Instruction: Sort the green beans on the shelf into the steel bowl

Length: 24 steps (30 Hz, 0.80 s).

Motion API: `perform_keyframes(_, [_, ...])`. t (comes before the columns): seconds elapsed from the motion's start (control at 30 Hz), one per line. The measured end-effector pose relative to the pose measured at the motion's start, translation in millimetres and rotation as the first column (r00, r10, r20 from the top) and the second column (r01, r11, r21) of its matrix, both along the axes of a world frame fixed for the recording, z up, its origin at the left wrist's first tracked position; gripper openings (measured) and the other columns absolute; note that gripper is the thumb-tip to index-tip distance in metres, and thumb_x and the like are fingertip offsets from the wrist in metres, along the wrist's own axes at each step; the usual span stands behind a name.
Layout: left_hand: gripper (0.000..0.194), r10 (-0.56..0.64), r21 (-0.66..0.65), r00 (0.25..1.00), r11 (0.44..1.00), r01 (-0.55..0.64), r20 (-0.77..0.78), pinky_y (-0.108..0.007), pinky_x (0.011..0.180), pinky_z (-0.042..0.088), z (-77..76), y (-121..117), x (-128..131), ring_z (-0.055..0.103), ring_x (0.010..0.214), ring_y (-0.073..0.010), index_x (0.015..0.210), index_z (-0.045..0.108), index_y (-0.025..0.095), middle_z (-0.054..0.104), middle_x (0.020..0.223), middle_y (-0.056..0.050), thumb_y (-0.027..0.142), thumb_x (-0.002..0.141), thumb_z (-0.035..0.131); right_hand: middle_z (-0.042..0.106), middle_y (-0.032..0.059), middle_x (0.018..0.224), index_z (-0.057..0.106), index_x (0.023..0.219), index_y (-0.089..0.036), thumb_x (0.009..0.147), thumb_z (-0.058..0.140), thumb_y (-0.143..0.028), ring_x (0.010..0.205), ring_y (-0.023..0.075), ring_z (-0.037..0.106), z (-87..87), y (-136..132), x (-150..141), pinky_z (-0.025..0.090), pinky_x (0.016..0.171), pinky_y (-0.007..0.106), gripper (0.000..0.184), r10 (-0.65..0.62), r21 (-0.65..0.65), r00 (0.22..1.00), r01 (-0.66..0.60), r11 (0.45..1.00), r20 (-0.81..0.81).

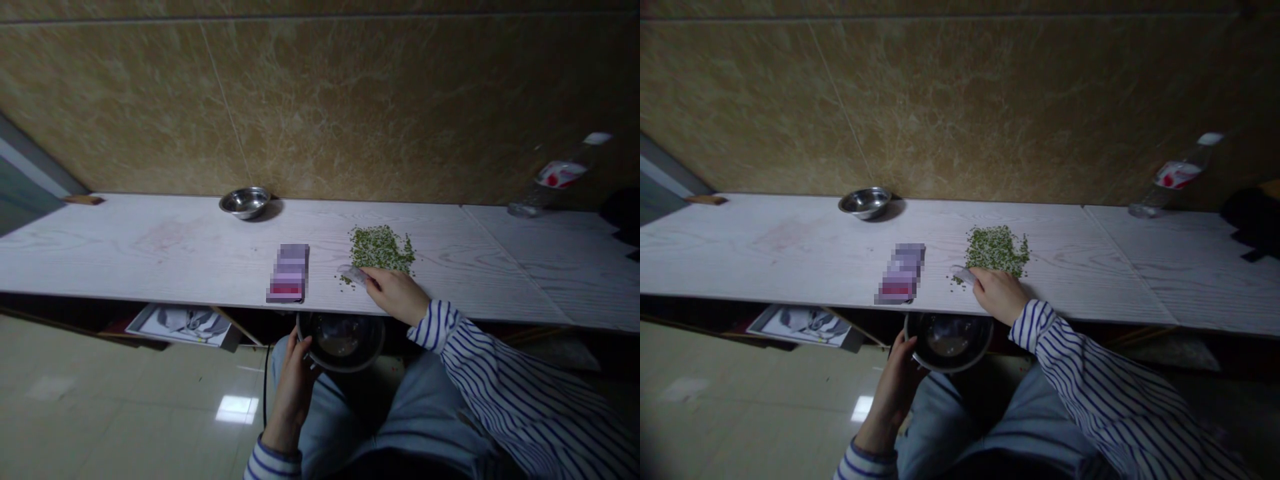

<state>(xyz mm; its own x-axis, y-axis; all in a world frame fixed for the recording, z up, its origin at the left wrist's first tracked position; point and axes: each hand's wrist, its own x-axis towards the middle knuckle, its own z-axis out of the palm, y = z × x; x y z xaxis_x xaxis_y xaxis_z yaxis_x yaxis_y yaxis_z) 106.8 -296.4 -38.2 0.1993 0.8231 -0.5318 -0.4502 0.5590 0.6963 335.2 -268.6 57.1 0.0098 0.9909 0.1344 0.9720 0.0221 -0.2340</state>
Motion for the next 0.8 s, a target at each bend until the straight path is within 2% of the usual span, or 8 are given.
perform_keyframes(0.13, [0.056, 0.019, 0.004, 1.0, 1.0, -0.019, -0.015, -0.03, 0.072, 0.054, -1.4, 2, -3, 0.069, 0.09, -0.0188, 0.13, 0.057, 0.031, 0.069, 0.119, -0.005, 0.034, 0.076, 0.073, 0.077, 0.0084, 0.114, 0.068, 0.122, -0.019, 0.096, 0.045, -0.017, 0.099, 0.0222, 0.073, 0.1, -5, -4, 0.051, 0.085, 0.029, 0.035, 0.052, -0.004, 0.997, -0.051, 0.999, 0.049])
perform_keyframes(0.3, [0.063, 0.038, 0.015, 0.999, 0.999, -0.038, -0.027, -0.028, 0.068, 0.052, 1.2, 4, -5, 0.068, 0.085, -0.0185, 0.131, 0.057, 0.029, 0.071, 0.112, -0.005, 0.035, 0.072, 0.075, 0.077, 0.0084, 0.113, 0.067, 0.126, -0.021, 0.098, 0.043, -0.02, 0.096, 0.0231, 0.073, 4.9, -8, -6, 0.051, 0.081, 0.031, 0.038, 0.028, -0.05, 0.995, -0.023, 0.998, 0.099])
perform_keyframes(0.5, [0.06, 0.048, 0.029, 0.998, 0.998, -0.047, -0.034, -0.029, 0.07, 0.052, 7.0, 7, -7, 0.068, 0.086, -0.0191, 0.129, 0.059, 0.028, 0.071, 0.111, -0.006, 0.034, 0.071, 0.074, 0.078, 0.0096, 0.106, 0.068, 0.122, -0.023, 0.098, 0.042, -0.023, 0.091, 0.024, 0.074, 9.4, 10, -18, 0.051, 0.075, 0.031, 0.036, 0.0, -0.083, 0.984, 0.015, 0.996, 0.178])
perform_keyframes(0.63, [0.059, 0.057, 0.027, 0.998, 0.998, -0.056, -0.04, -0.029, 0.071, 0.052, 6.6, 8, -9, 0.067, 0.085, -0.0186, 0.127, 0.059, 0.029, 0.072, 0.11, -0.005, 0.034, 0.07, 0.074, 0.077, 0.0104, 0.111, 0.066, 0.125, -0.023, 0.098, 0.041, -0.023, 0.095, 0.0242, 0.073, 11.2, 21, -28, 0.051, 0.077, 0.032, 0.037, 0.042, -0.093, 0.981, -0.025, 0.995, 0.191])
perform_keyframes(0.8, [0.056, 0.054, 0.028, 0.998, 0.998, -0.053, -0.037, -0.03, 0.07, 0.052, 7.5, 8, -12, 0.067, 0.082, -0.0183, 0.126, 0.06, 0.028, 0.072, 0.107, -0.005, 0.032, 0.072, 0.073, 0.078, 0.0102, 0.106, 0.066, 0.124, -0.025, 0.098, 0.04, -0.021, 0.094, 0.0243, 0.073, 13.6, 34, -35, 0.05, 0.076, 0.032, 0.037, 0.071, -0.109, 0.976, -0.049, 0.993, 0.206])
